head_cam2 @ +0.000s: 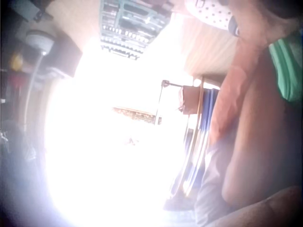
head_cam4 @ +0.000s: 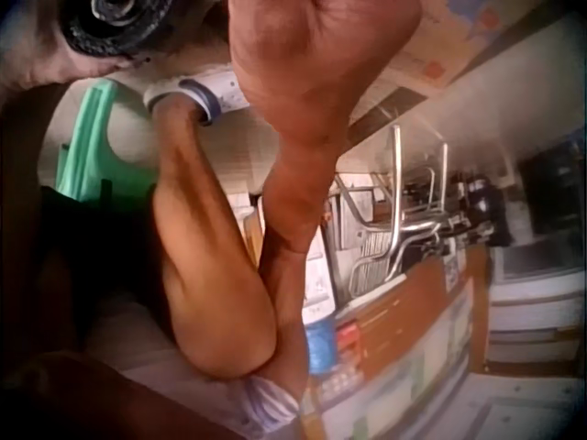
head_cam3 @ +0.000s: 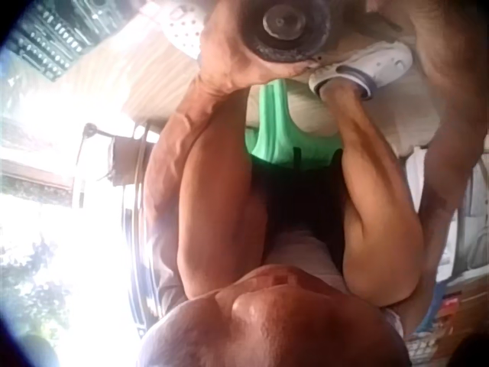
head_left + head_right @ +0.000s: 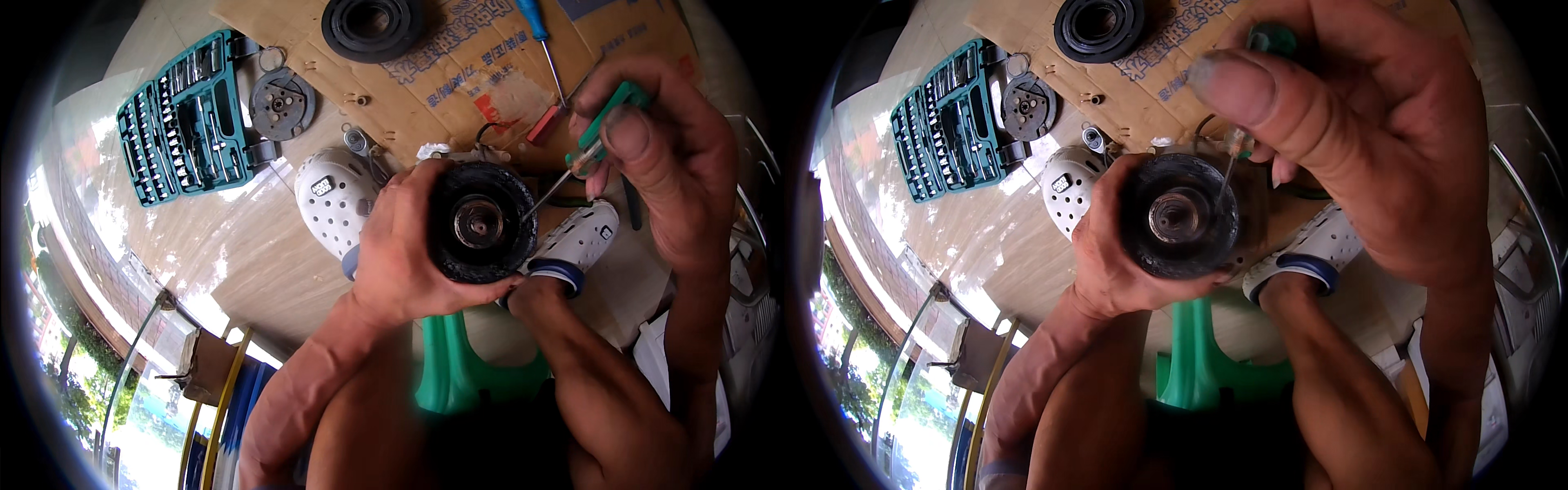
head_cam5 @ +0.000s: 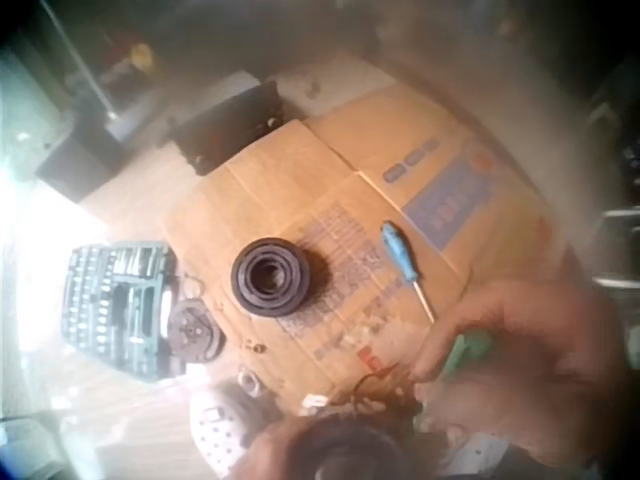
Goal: The person prying at a snap ring inside a motor housing using a small screwdriver and then uses a mallet and a metal tool to tap the center shaft of the part.
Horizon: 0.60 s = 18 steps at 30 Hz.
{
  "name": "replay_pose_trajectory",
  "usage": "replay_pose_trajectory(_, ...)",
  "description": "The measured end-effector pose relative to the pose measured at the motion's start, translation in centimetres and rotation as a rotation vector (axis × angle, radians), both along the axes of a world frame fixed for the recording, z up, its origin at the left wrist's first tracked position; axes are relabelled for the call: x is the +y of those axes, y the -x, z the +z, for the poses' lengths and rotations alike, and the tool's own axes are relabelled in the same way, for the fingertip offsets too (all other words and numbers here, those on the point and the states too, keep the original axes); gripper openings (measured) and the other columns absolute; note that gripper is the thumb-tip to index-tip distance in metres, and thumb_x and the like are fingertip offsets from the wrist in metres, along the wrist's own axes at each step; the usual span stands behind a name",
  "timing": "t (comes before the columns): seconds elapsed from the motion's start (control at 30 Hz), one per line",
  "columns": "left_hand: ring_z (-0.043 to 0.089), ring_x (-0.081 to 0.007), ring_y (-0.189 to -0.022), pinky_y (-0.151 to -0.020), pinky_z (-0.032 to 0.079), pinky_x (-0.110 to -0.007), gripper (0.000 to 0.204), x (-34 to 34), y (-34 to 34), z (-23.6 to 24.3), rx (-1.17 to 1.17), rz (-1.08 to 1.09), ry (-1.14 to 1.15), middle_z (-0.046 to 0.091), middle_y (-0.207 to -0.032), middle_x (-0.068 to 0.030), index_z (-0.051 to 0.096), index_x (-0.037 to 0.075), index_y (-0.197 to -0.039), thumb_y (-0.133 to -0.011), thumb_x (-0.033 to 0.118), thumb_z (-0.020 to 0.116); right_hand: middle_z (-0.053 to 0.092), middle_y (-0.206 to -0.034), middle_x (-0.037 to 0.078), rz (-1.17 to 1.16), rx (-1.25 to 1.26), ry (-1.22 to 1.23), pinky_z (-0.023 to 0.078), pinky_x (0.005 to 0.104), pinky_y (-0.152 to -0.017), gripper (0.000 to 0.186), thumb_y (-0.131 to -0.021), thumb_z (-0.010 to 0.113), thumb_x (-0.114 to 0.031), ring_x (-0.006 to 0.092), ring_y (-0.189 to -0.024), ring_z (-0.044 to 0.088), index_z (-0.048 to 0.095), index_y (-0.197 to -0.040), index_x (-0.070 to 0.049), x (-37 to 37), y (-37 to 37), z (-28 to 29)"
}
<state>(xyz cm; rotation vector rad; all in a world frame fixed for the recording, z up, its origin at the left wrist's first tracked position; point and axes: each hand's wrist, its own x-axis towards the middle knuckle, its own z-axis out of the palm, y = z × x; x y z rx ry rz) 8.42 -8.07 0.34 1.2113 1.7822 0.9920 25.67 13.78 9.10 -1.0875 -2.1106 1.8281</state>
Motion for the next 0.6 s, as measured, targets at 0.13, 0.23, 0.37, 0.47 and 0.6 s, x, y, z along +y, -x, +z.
replay_pose_trajectory(0.13,0.070,-0.0399,-0.114,-0.100,0.057,-0.046,0.120,0.2,0.1,0.1,0.000,0.012,0.009,0.068,-0.124,-0.0207,0.051,-0.006,-0.146,-0.055,0.049,0.106,0.070,-0.106,0.014,-0.069,0.091,-0.021,0.057,0.0263,-0.071,0.044,-0.108,0.069,-0.035,0.0133,-0.082,0.067,0.064,-0.125,0.005,-1.8,0.4,-0.2)
replay_pose_trajectory(0.23,0.070,-0.0382,-0.115,-0.100,0.057,-0.045,0.121,0.7,0.3,0.2,-0.032,-0.010,0.047,0.069,-0.125,-0.0190,0.050,-0.005,-0.147,-0.055,0.049,0.106,0.069,-0.106,0.015,-0.135,0.185,-0.102,0.058,0.0274,-0.074,0.044,-0.107,0.071,-0.032,0.0150,-0.085,0.068,0.063,-0.126,0.006,-3.6,0.8,-0.7)
replay_pose_trajectory(0.37,0.070,-0.0371,-0.116,-0.101,0.058,-0.044,0.122,0.9,0.4,0.5,-0.043,0.008,0.059,0.069,-0.125,-0.0172,0.050,-0.005,-0.148,-0.055,0.050,0.106,0.067,-0.111,0.018,0.273,0.167,-0.360,0.059,0.0307,-0.076,0.042,-0.107,0.071,-0.028,0.0195,-0.090,0.069,0.062,-0.128,0.008,-1.0,0.6,0.9)
replay_pose_trajectory(0.47,0.069,-0.0370,-0.118,-0.101,0.057,-0.044,0.123,0.6,0.1,0.4,-0.040,0.029,0.094,0.069,-0.125,-0.0173,0.049,-0.004,-0.149,-0.055,0.051,0.106,0.064,-0.110,0.019,0.206,0.170,-0.433,0.059,0.0325,-0.076,0.040,-0.109,0.067,-0.029,0.0198,-0.090,0.067,0.061,-0.125,0.007,-1.5,0.3,1.4)
replay_pose_trajectory(0.6,0.068,-0.0376,-0.121,-0.104,0.055,-0.045,0.123,1.0,0.9,0.6,-0.085,-0.015,0.102,0.069,-0.127,-0.0180,0.049,-0.003,-0.150,-0.054,0.049,0.107,0.060,-0.106,0.017,-0.122,0.199,-0.273,0.058,0.0335,-0.074,0.038,-0.113,0.058,-0.033,0.0183,-0.086,0.064,0.059,-0.119,0.005,-3.7,0.2,2.5)
